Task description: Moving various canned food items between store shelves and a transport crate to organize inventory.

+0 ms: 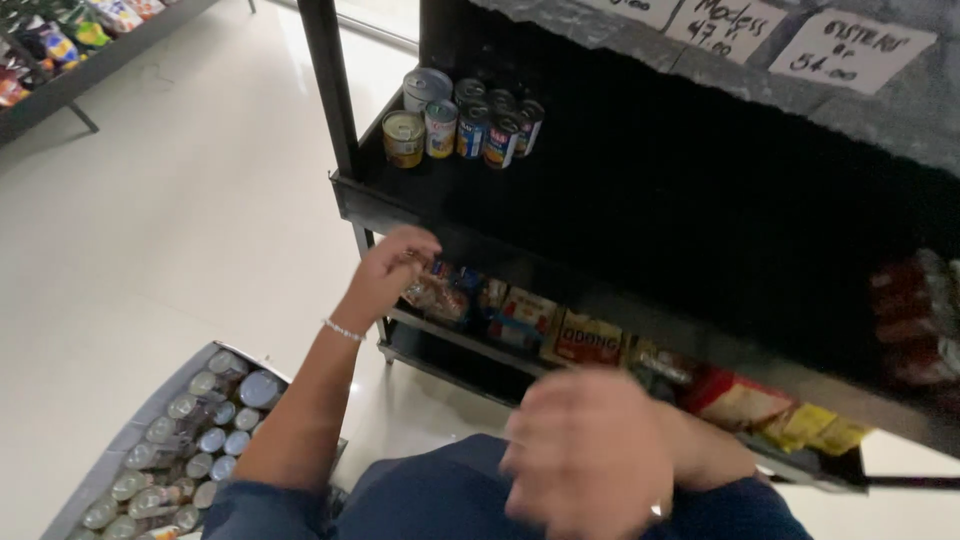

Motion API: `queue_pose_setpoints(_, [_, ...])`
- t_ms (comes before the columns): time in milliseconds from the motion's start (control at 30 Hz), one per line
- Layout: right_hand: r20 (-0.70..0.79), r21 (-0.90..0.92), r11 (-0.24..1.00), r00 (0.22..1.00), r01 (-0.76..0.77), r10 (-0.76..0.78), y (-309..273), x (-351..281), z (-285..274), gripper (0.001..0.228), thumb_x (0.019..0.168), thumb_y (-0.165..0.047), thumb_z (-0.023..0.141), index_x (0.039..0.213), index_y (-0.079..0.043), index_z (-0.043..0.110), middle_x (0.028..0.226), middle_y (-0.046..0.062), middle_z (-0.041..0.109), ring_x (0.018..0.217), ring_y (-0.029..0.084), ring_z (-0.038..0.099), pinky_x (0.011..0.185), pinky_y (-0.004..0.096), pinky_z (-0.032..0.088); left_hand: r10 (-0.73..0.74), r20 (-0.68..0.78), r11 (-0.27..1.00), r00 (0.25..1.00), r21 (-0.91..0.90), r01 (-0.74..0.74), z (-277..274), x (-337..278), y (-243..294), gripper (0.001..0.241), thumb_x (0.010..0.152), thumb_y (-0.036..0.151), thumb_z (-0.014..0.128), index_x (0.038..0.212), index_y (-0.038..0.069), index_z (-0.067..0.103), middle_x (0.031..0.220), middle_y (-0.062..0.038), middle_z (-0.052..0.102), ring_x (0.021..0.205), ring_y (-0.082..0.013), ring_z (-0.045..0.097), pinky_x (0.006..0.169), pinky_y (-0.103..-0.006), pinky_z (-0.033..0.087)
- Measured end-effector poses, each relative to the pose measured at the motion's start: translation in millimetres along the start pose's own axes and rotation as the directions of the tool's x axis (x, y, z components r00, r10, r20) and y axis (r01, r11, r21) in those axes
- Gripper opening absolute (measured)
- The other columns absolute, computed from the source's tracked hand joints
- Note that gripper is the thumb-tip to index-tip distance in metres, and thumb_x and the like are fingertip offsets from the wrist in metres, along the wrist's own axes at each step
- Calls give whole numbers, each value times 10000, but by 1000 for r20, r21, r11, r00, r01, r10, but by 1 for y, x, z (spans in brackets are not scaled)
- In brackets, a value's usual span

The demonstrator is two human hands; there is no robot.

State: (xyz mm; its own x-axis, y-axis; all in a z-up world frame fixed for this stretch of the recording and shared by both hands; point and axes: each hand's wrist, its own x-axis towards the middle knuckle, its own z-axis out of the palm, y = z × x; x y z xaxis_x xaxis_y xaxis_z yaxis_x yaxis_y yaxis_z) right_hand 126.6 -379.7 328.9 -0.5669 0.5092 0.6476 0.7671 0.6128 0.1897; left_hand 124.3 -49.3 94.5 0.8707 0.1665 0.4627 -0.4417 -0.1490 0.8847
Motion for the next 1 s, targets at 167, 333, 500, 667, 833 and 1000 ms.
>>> queue_pose_setpoints(167, [12,21,990,990,-139,138,9,-33,-21,127,1048,-264,650,1107,-161,695,1112,39,706,1063,220,690,952,399,561,52,-281,951,958,308,39,9,86,34,410,859,-47,585,1254,47,641,1306,-106,555,1148,-237,633,980,-344,536])
queue_pose_setpoints(333, [35,-29,932,931,-362,362,36,-54,0,151,1007,-250,691,1127,-159,692,1162,47,702,1107,238,687,983,408,560,202,-223,849,954,526,-57,-6,174,-7,487,850,-18,672,1325,58,596,1376,-166,514,1252,-365,577,1051,-438,512])
queue_pose_setpoints(500, [34,-111,814,816,-570,577,78,-76,37,202,966,-237,732,1147,-157,690,1212,57,698,1150,255,684,1014,418,558,95,14,553,995,830,-64,-13,246,-46,810,731,234,830,1452,115,481,1454,-241,442,1307,-498,457,1079,-533,432])
queue_pose_setpoints(667, [-5,-217,644,660,-734,751,146,-152,85,266,925,-225,774,1166,-154,687,1261,66,694,1194,273,681,1045,428,557,-42,183,361,982,919,-156,-18,290,-56,1107,596,518,871,1537,224,368,1542,-243,369,1393,-505,368,1102,-590,371])
queue_pose_setpoints(833, [-153,-655,274,479,-704,864,309,-223,122,805,805,-455,863,1437,-132,483,1502,150,419,1360,377,459,1045,536,454,-84,296,109,951,952,-287,-7,320,-87,1349,528,772,862,1604,281,213,1583,-285,265,1436,-550,281,1141,-636,303])
queue_pose_setpoints(1000, [-149,-435,-43,25,-899,989,376,-224,132,1336,497,-666,932,1576,-158,329,1528,179,354,1385,398,424,1075,509,453,-232,224,85,946,974,-210,-1,311,-87,1297,528,699,869,1610,371,233,1636,-297,183,1424,-584,289,1105,-644,351])
